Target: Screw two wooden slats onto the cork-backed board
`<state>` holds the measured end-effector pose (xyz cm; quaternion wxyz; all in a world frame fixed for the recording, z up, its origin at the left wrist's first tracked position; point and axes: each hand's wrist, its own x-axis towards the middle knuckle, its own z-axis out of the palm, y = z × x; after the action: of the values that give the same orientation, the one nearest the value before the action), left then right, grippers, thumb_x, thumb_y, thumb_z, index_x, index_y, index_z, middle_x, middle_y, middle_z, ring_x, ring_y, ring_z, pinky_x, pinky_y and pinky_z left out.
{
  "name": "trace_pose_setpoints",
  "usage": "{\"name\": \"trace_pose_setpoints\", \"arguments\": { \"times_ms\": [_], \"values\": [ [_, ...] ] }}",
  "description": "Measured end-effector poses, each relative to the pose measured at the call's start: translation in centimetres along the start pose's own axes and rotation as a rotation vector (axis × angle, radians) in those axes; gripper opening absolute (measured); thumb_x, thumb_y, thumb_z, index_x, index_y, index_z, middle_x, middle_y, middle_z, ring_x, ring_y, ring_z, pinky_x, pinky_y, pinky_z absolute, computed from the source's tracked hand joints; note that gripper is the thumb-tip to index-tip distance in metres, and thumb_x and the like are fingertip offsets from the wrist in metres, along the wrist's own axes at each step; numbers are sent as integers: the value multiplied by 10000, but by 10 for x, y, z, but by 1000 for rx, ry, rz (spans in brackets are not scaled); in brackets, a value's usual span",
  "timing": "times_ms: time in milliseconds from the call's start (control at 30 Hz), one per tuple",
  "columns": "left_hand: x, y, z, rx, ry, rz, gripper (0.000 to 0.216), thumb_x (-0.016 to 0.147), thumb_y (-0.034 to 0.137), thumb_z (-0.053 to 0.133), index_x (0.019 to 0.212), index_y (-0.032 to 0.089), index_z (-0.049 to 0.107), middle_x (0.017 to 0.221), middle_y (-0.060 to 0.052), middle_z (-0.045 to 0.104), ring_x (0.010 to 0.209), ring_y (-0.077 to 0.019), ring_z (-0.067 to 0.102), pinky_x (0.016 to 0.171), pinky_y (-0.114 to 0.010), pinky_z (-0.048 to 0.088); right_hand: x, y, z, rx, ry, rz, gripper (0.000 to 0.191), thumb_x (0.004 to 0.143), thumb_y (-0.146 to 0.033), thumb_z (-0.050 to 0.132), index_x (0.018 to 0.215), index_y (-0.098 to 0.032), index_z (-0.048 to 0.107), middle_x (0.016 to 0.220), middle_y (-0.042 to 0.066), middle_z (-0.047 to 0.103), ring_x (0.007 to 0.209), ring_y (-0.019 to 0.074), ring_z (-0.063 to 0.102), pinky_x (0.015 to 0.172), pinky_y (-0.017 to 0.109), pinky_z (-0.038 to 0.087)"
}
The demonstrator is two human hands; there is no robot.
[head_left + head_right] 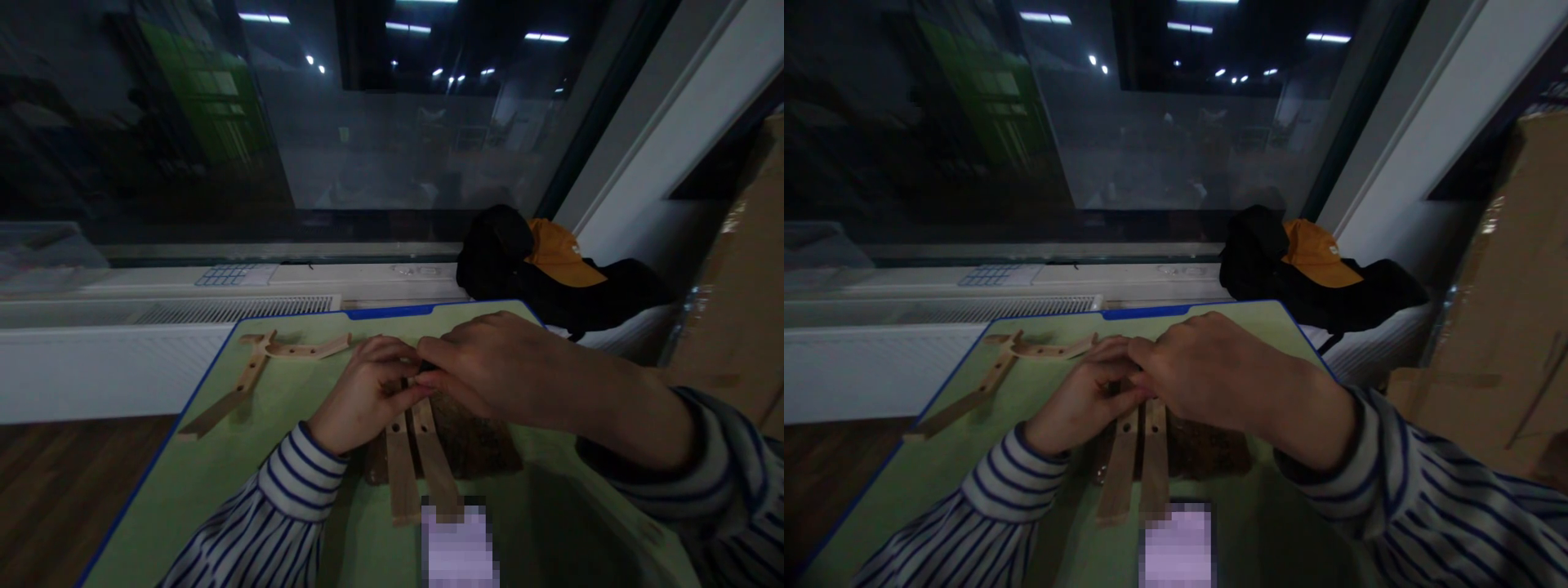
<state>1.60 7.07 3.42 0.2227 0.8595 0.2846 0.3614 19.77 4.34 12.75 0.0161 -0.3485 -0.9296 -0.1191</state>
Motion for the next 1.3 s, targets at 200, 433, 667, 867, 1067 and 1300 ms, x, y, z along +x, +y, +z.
{"name": "trace_pose_setpoints", "arguments": {
  "times_ms": [200,433,667,867,1067,1300],
  "values": [
    [-2,-1,-1,23,-74,-4,122,831,253,610,916,240,696,1144,-37,589,1143,-211,456,1001,-411,335,-1,-2,1,-81,42,13,254,935,-386,362,896,-195,524,655,12,613,585,191,588,520,297,259],
    [-3,-3,9,113,122,-45,176,739,333,704,870,216,697,1064,-49,624,1042,-231,522,934,-428,380,0,1,6,-155,80,-14,238,933,-357,369,928,-177,525,644,10,596,576,203,587,484,310,234],
    [-2,-3,11,-7,111,-71,101,752,307,696,772,208,700,976,-48,653,971,-222,560,876,-418,419,-2,5,-5,62,0,-42,211,914,-278,436,1036,-150,552,892,57,655,784,187,615,624,296,402],
    [-2,1,7,-49,82,-80,99,758,278,694,831,212,704,953,-43,650,965,-217,549,875,-406,420,0,5,-6,164,-20,-102,182,905,-197,454,1039,-172,575,964,49,664,866,178,612,677,292,415],
    [-4,-3,-1,-25,-89,-20,146,855,227,577,945,230,691,1155,-60,588,1138,-226,463,991,-436,343,2,0,2,-54,62,-60,176,902,-227,446,800,-163,574,632,14,590,568,161,550,499,303,236],
    [-3,-2,-2,46,21,-66,84,791,270,655,837,213,696,1118,-58,603,1076,-240,501,936,-438,379,3,-3,11,-154,147,-65,173,897,-216,449,782,-165,569,572,0,545,544,153,510,504,307,190]
  ]
}}
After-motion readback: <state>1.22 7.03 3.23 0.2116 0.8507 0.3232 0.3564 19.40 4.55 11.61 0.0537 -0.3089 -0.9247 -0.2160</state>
